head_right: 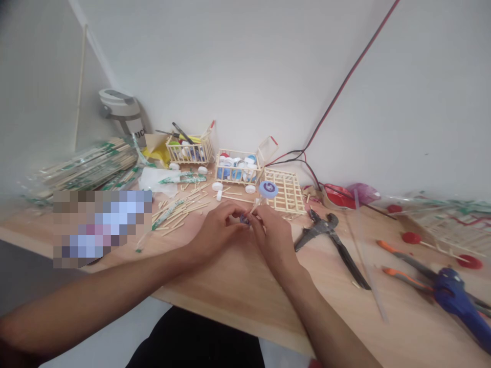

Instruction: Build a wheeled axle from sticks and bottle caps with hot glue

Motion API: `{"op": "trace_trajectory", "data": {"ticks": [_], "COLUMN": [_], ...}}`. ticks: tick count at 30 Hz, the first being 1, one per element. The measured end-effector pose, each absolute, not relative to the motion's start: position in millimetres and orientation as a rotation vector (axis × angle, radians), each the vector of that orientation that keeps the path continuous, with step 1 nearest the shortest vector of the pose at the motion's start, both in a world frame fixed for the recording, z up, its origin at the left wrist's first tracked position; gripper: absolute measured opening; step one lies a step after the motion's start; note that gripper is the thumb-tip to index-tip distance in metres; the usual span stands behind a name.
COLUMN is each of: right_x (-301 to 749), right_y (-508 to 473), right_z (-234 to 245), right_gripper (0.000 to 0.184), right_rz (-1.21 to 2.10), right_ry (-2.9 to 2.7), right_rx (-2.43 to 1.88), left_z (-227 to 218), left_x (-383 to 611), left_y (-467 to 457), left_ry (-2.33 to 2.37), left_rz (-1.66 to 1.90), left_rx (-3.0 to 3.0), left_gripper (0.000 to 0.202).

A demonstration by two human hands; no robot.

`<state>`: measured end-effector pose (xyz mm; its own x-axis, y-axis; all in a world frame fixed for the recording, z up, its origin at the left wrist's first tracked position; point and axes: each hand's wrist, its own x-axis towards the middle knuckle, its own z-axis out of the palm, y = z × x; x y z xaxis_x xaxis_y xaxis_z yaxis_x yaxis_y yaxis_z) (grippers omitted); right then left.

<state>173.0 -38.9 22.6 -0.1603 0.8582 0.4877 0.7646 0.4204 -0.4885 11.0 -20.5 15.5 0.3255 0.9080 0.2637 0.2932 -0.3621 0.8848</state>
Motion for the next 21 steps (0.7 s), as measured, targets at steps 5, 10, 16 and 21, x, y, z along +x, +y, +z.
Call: {"op": "trace_trajectory", "data": {"ticks": [5,10,16,21], "right_x": [172.5,172.5,172.8,175.0], "right_y": [-39.4,-39.0,-39.0,-38.5], "right_z": [22.6,22.4,23.0,22.4], "right_gripper": [0.021,0.022,0.022,0.023], "right_rz": [0.152,0.152,0.158,0.152], "right_ry": [-1.953,-1.956,-1.957,-1.954], "right_rx": [-1.375,-1.372,-1.384,-1.396], "left_z": [13.2,12.6,15.9,16.0], "left_x": [10.8,10.7,10.9,10.6], "left_y": [-20.0,-19.9,-20.5,-19.6], "left_ry": [1.033,1.043,1.055,1.058], "left_rz": [1.061,1.053,1.027,1.005], "left_rx": [1.850,1.836,1.827,1.860], "left_gripper": [0.016,0.014,0.015,0.020]}}
